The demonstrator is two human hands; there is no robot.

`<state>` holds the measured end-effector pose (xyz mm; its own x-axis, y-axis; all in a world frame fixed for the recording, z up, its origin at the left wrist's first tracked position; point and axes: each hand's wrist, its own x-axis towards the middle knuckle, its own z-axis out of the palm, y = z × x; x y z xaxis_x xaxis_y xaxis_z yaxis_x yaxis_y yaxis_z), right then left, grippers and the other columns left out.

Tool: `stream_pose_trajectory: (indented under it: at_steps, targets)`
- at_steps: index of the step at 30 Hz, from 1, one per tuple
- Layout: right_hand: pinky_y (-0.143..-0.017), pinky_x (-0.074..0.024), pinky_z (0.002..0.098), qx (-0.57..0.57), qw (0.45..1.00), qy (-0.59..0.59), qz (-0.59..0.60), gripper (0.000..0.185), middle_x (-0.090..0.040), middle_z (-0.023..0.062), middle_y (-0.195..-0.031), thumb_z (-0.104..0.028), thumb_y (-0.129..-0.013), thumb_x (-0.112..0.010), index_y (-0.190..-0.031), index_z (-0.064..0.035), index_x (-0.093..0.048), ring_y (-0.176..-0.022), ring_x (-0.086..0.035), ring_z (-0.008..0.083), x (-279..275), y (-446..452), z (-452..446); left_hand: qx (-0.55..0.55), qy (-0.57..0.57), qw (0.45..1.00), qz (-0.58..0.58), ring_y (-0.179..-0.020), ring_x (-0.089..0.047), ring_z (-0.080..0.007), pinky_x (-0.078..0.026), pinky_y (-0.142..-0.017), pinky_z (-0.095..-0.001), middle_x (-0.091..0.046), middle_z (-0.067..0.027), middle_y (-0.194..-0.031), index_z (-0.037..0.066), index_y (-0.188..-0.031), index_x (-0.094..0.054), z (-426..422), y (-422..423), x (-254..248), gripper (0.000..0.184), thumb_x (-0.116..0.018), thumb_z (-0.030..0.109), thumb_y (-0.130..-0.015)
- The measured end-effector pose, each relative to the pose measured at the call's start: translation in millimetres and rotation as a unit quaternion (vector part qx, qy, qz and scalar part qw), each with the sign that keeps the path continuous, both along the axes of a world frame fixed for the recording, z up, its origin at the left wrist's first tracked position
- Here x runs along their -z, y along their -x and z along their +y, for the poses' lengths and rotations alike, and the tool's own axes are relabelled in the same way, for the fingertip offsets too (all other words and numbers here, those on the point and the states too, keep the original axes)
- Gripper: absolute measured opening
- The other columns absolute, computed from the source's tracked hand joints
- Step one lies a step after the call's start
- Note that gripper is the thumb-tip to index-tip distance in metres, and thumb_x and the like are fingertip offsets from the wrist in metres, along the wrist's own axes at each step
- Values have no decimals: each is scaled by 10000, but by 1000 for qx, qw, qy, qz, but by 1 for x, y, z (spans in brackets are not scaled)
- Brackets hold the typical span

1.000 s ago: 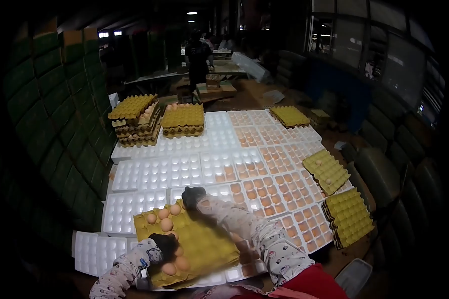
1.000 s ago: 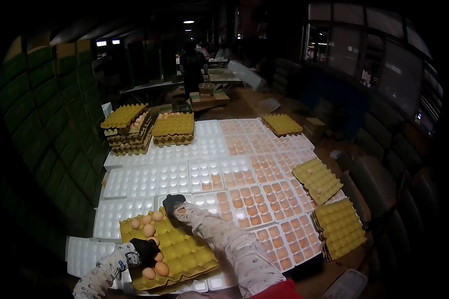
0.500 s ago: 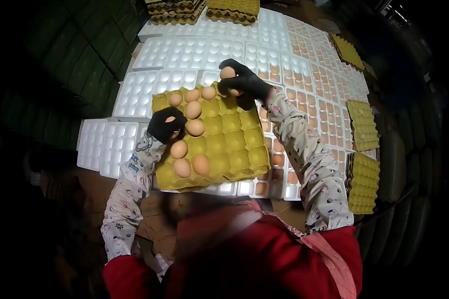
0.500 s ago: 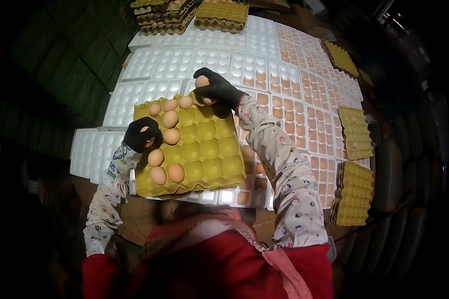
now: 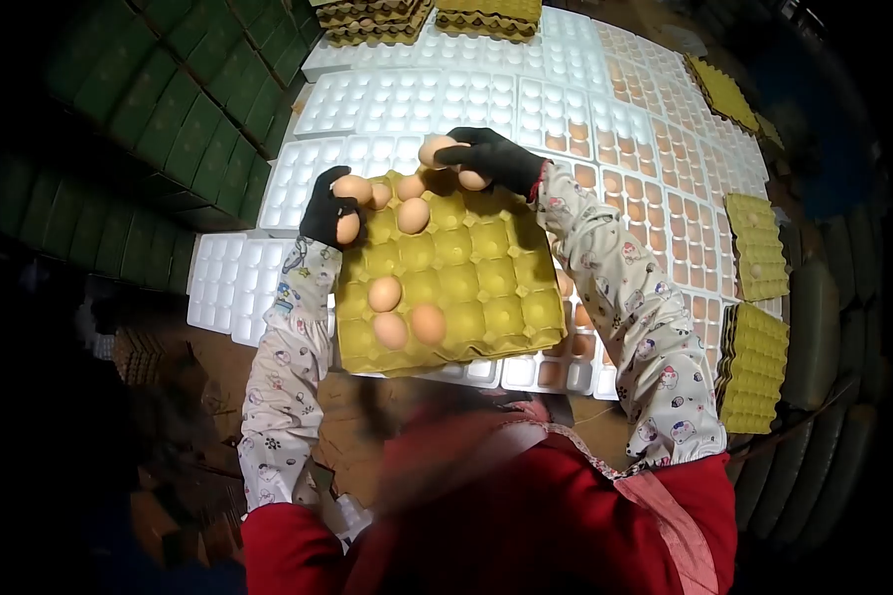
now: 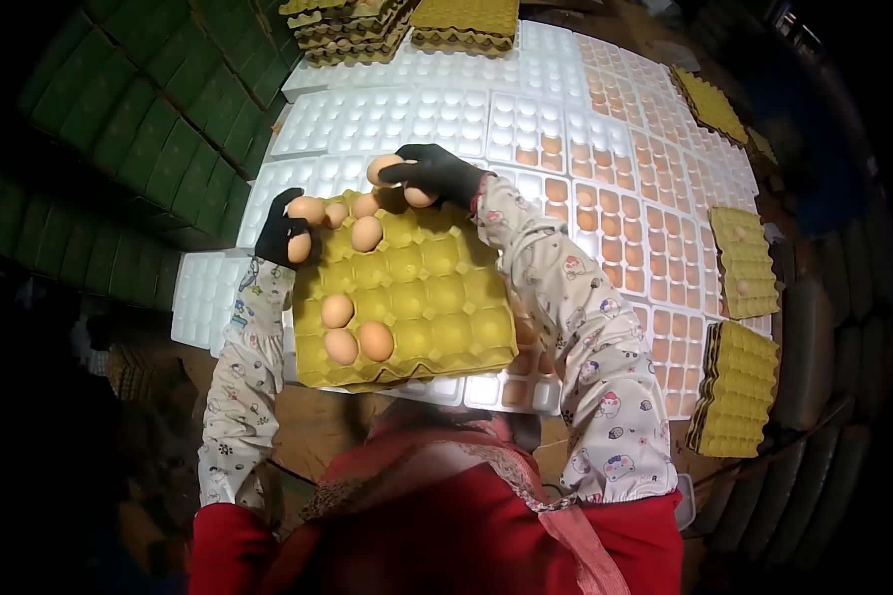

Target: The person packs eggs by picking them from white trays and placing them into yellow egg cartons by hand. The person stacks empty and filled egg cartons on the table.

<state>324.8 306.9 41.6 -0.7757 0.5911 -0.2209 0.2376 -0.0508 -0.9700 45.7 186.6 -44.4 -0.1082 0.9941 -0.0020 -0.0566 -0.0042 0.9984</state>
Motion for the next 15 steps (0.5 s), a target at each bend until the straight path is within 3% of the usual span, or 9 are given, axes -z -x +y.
stream_pose_trajectory:
  at_steps: [2, 3, 4, 6, 7, 10, 11, 12, 15]
  targets:
    - [-495, -424, 272, 85, 950, 260, 147, 557, -541, 36, -877, -471, -797, -602, -1139, -44, -495, -614, -513, 130, 13, -14, -6, 0, -7, 998, 67, -792, -579, -163, -491, -714, -299, -582, -63, -947, 42, -1056, -551, 22, 20, -2, 344, -654, 81, -730]
    - [-471, -403, 257, 55, 935, 251, 243, 443, -543, 35, -874, -414, -855, -566, -1124, -73, -478, -561, -481, 102, 2, -26, -23, -6, -110, 958, 263, -801, -595, -208, -487, -722, -317, -570, -73, -958, 45, -1013, -566, 21, 5, -27, 318, -676, 108, -721]
    - [-441, -373, 216, 4, 953, 131, 274, 287, -541, 40, -870, -313, -913, -497, -1097, -94, -464, -545, -459, 78, -14, -39, -33, 7, -189, 853, 487, -820, -570, -234, -476, -727, -341, -558, -96, -918, 32, -920, -563, 19, -11, -53, 254, -698, 76, -710]
    - [-425, -349, 176, 53, 950, -63, 302, 192, -550, 55, -878, -222, -929, -473, -1078, -103, -450, -548, -461, 71, -11, -55, -45, 134, -26, 793, 594, -844, -573, -294, -468, -748, -358, -551, -114, -940, 40, -967, -565, 12, -50, -93, 307, -709, 107, -704]
    - [-419, -344, 164, 8, 919, 190, 346, 174, -563, 70, -896, -172, -925, -468, -1083, -99, -459, -555, -470, 72, -4, -68, -41, 150, 6, 757, 635, -849, -573, -294, -467, -750, -358, -550, -116, -942, 39, -967, -565, 13, -55, -91, 310, -710, 110, -702]
    - [-484, -430, 212, 77, 919, 82, 378, 241, -582, 81, -931, -111, -896, -514, -1131, -76, -474, -618, -521, 95, 14, -102, -56, 179, 35, 714, 676, -862, -571, -295, -466, -759, -357, -548, -121, -948, 36, -967, -566, 21, -53, -92, 319, -713, 121, -697]
    - [-667, -508, 248, 54, 918, 202, 336, 360, -596, 80, -999, -66, -811, -657, -1136, -47, -504, -866, -627, 174, 4, -130, -59, 188, 35, 710, 677, -866, -570, -295, -465, -762, -357, -548, -123, -950, 35, -967, -566, 26, -47, -91, 323, -714, 124, -695]
    - [-679, -483, 231, 103, 903, 14, 418, 374, -549, 50, -1034, -21, -806, -602, -1158, -49, -476, -909, -582, 117, 7, -139, -73, 192, 36, 707, 680, -871, -570, -295, -465, -765, -357, -547, -125, -952, 33, -967, -566, 26, -43, -89, 326, -715, 128, -693]
    - [-763, -504, 288, 233, 936, -105, 241, 409, -599, 38, -946, -39, -720, -699, -1084, -34, -511, -918, -629, 161, 45, -203, -65, 206, 23, 709, 674, -884, -568, -296, -463, -774, -356, -545, -130, -958, 30, -967, -566, 33, -27, -87, 336, -718, 138, -687]
